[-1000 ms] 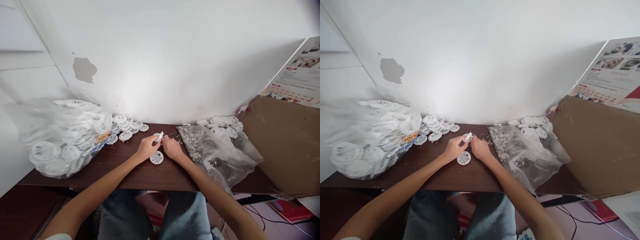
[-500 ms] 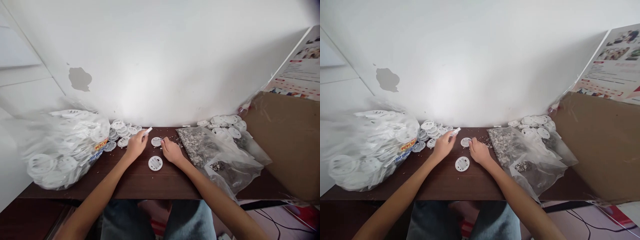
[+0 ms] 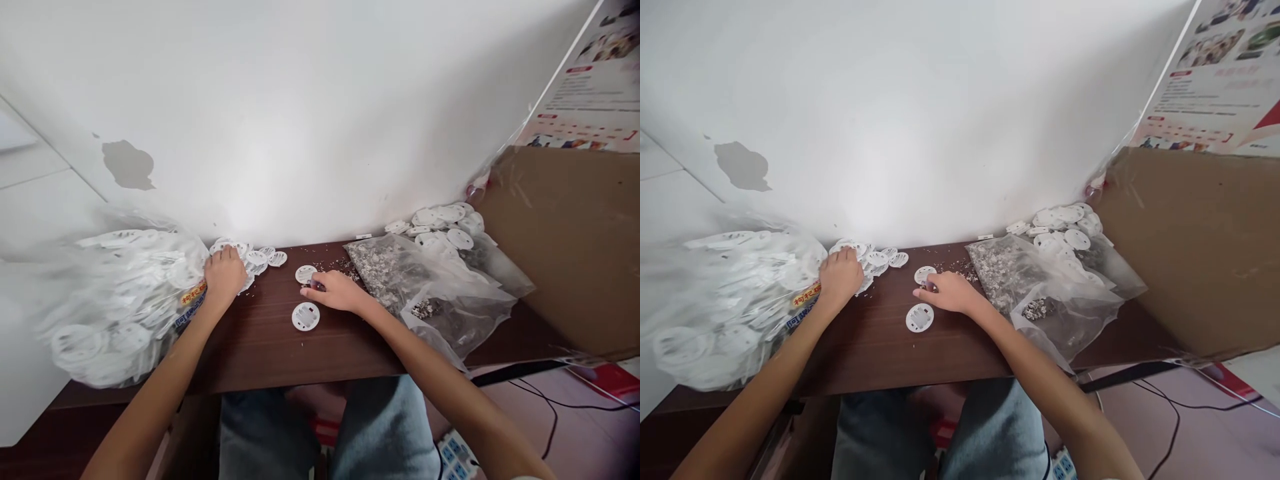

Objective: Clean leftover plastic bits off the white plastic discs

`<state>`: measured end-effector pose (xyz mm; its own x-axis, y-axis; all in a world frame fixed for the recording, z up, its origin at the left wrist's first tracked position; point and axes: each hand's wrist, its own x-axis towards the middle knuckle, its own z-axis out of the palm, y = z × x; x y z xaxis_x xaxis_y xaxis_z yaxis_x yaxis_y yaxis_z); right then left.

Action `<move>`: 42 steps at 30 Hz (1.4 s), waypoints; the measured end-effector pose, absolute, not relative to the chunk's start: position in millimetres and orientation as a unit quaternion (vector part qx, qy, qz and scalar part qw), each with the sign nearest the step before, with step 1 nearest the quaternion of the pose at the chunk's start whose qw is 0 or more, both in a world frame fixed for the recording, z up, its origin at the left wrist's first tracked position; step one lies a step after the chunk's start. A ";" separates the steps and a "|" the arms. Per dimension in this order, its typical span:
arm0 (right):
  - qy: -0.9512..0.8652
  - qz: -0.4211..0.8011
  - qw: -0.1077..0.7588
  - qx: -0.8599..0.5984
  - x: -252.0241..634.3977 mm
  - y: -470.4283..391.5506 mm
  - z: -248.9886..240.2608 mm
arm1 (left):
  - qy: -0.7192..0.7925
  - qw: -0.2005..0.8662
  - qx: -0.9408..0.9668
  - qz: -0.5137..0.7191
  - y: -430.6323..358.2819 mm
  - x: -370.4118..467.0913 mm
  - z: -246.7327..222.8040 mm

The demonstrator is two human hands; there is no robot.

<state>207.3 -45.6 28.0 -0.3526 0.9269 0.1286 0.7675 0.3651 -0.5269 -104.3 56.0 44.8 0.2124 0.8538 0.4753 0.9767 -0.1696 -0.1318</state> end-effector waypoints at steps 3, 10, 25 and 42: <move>-0.821 0.227 0.179 -0.493 209.2 -46.3 25.4 | -0.601 0.207 -0.753 -0.171 54.5 -105.7 38.0; -0.825 0.283 0.204 -0.444 206.8 -38.1 10.5 | -0.560 0.174 -0.774 -0.238 40.9 -81.8 38.7; -0.573 0.357 0.571 -0.467 231.0 0.0 0.3 | -0.363 -0.576 -0.570 -0.461 30.2 44.7 -11.8; -0.537 0.374 0.604 -0.456 219.0 -2.8 -17.7 | -0.339 -0.615 -0.516 -0.491 8.2 38.4 -8.9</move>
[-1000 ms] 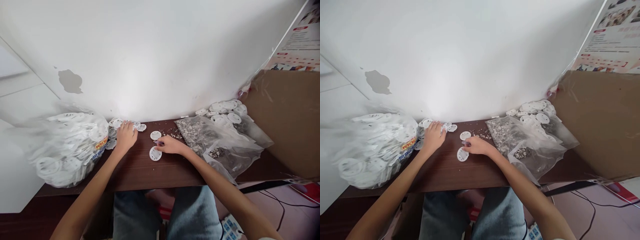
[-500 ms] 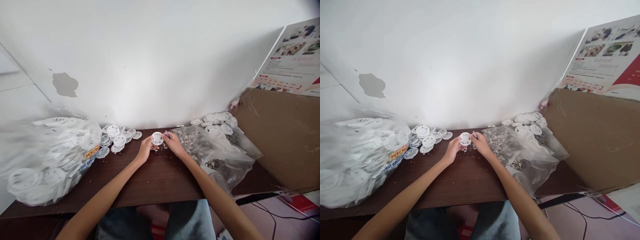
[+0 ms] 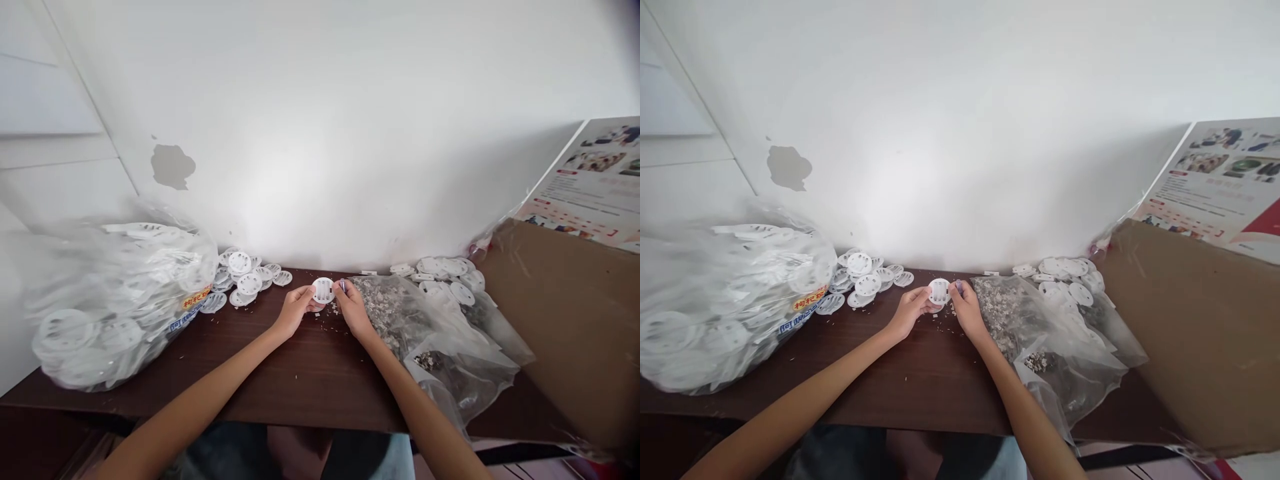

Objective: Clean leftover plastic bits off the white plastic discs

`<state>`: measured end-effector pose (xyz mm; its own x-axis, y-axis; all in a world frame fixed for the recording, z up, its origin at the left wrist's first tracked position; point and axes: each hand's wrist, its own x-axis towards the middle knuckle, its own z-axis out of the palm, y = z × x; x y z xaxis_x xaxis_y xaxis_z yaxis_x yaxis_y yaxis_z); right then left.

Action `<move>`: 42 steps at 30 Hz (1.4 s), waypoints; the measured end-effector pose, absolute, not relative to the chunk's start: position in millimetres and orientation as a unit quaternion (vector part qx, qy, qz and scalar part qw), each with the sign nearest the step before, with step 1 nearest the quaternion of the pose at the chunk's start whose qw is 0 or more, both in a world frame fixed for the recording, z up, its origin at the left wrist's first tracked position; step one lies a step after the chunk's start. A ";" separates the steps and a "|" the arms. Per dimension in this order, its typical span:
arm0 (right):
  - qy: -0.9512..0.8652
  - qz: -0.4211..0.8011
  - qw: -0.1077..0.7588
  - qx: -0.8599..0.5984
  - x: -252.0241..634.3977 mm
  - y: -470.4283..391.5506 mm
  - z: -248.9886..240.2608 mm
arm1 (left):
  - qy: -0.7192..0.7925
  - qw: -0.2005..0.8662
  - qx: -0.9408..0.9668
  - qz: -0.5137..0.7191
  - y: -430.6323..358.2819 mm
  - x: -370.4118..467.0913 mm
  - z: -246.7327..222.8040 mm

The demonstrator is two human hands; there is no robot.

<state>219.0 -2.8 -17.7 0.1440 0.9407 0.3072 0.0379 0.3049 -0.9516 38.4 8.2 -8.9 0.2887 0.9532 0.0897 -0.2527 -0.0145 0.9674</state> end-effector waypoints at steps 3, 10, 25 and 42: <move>-0.530 0.388 0.605 -0.450 217.6 -3.4 -18.8 | 0.355 0.595 0.528 0.492 7.0 37.8 -8.0; -0.505 0.434 0.602 -0.441 214.5 -5.6 -18.5 | 0.353 0.585 0.528 0.504 8.9 38.3 -10.9; -0.450 0.508 0.592 -0.435 207.1 -9.0 -14.3 | 0.336 0.617 0.491 0.515 9.0 36.6 -11.2; -0.402 0.619 0.575 -0.353 213.6 -13.8 -4.2 | 0.324 0.608 0.519 0.505 14.2 33.5 -13.8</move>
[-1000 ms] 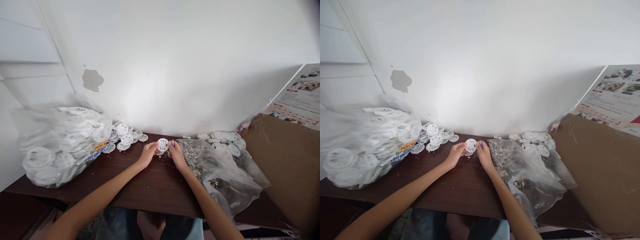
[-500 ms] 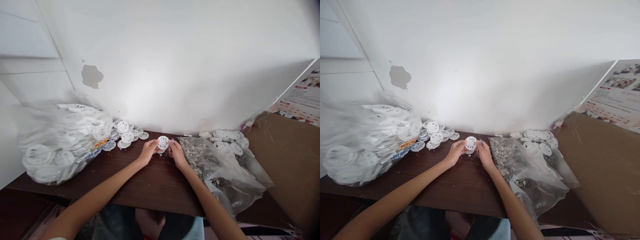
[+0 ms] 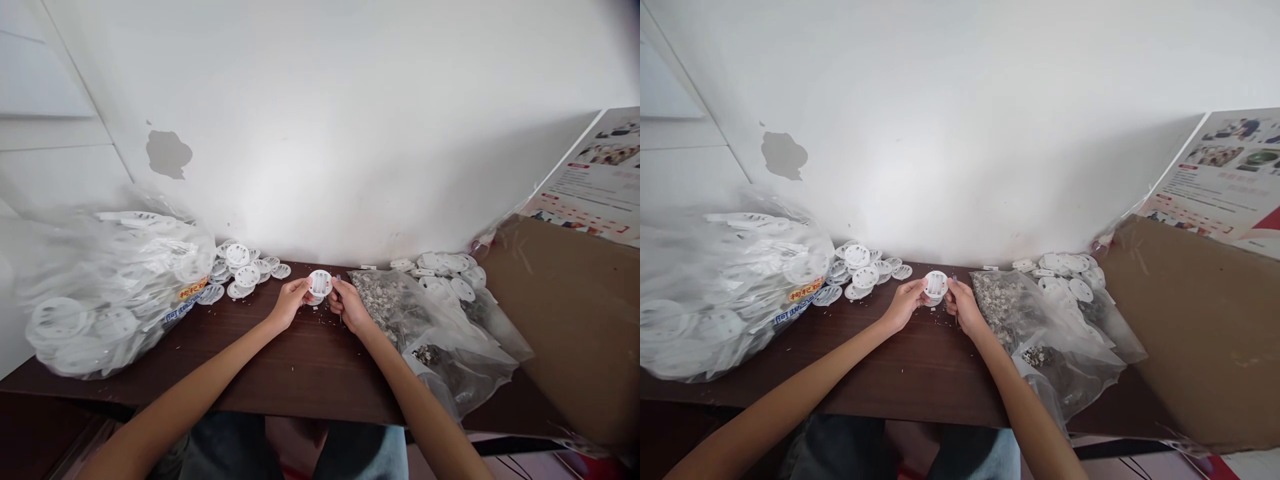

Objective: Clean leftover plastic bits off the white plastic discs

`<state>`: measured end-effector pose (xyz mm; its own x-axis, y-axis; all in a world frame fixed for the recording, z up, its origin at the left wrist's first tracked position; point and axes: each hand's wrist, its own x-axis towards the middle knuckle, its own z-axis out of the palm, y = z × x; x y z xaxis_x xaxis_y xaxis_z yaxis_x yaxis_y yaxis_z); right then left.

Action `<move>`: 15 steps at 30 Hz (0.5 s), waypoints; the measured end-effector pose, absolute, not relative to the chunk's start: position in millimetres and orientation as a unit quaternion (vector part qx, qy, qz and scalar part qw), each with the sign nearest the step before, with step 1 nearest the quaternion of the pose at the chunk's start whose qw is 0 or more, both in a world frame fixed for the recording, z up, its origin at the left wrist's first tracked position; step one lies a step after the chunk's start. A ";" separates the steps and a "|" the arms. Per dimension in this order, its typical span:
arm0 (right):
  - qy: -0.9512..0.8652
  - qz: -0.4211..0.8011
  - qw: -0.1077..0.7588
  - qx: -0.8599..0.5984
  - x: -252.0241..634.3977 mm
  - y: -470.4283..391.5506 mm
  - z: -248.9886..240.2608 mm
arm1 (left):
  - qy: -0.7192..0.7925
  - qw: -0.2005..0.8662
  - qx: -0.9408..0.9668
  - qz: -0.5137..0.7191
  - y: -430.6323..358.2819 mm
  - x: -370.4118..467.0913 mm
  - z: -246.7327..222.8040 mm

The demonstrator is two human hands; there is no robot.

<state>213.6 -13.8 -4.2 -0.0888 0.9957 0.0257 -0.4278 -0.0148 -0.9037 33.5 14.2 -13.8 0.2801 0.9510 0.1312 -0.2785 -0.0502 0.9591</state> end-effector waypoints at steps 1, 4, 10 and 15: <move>-0.401 0.621 0.575 -0.351 213.6 -14.2 -3.7 | 0.323 0.608 0.521 0.504 14.1 33.3 -13.8; -0.396 0.625 0.576 -0.347 213.9 -15.1 -2.3 | 0.323 0.605 0.530 0.499 13.2 32.9 -13.1; -0.374 0.643 0.570 -0.349 213.2 -14.9 -0.7 | 0.321 0.595 0.545 0.495 11.7 33.5 -11.6; -0.362 0.651 0.572 -0.343 212.5 -13.6 -2.5 | 0.328 0.580 0.560 0.493 11.5 34.0 -11.4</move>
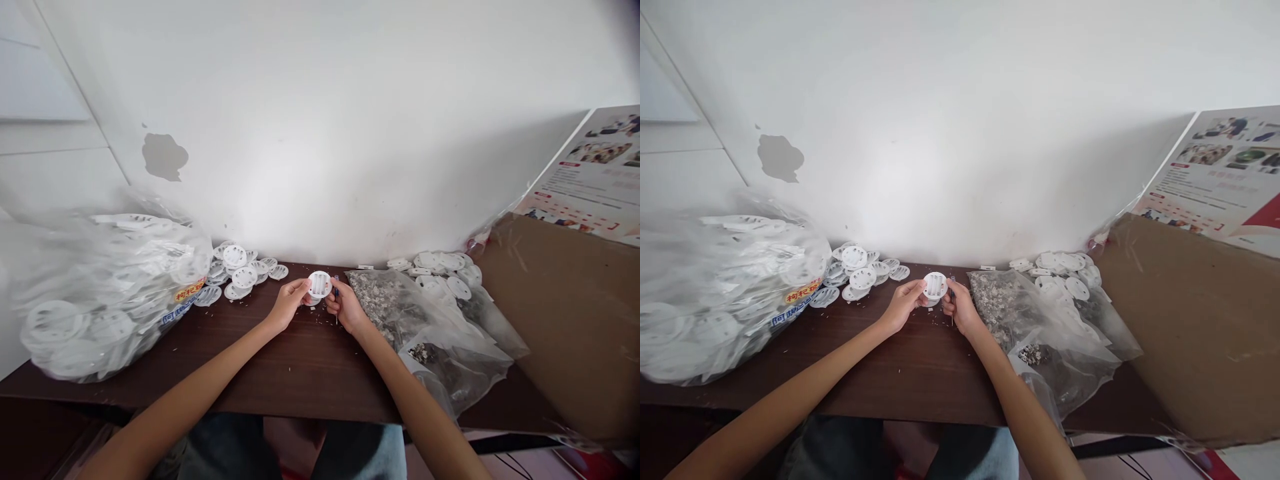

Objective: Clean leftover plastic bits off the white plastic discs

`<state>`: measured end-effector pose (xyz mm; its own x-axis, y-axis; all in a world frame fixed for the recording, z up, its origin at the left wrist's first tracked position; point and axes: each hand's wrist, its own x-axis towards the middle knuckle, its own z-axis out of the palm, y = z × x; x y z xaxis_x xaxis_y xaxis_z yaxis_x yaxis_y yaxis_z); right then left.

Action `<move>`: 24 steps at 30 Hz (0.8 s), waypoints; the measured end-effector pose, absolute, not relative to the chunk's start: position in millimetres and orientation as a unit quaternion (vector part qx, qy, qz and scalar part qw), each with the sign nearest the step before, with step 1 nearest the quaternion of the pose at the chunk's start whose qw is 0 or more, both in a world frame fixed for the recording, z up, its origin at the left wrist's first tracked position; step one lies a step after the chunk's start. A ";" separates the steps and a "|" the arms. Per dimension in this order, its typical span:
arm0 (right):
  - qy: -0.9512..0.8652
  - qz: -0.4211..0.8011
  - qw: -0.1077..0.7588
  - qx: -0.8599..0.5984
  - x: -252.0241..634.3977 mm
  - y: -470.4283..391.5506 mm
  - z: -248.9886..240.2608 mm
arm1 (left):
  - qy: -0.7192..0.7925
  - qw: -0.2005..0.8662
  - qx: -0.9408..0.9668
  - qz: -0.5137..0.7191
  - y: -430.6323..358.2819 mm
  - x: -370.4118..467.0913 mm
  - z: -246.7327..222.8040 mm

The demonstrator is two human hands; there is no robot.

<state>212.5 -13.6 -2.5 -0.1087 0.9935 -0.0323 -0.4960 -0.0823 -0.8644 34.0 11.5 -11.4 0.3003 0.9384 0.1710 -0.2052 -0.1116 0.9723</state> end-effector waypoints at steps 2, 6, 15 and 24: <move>-0.362 0.652 0.573 -0.341 212.5 -12.6 -4.0 | 0.332 0.576 0.561 0.494 11.5 34.2 -11.4; -0.371 0.647 0.571 -0.342 212.7 -10.9 -6.8 | 0.343 0.568 0.564 0.492 11.4 34.6 -11.3; -0.357 0.652 0.571 -0.349 213.3 -10.6 -8.9 | 0.346 0.564 0.564 0.494 10.5 34.9 -8.8; -0.358 0.651 0.578 -0.338 213.8 -10.8 -7.1 | 0.339 0.562 0.575 0.489 12.2 34.2 -10.5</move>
<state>213.8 -10.8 -7.1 -0.1029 0.9944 -0.0255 -0.5106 -0.0748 -0.8565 34.2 12.2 -10.5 0.2925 0.9389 0.1813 -0.1610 -0.1385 0.9772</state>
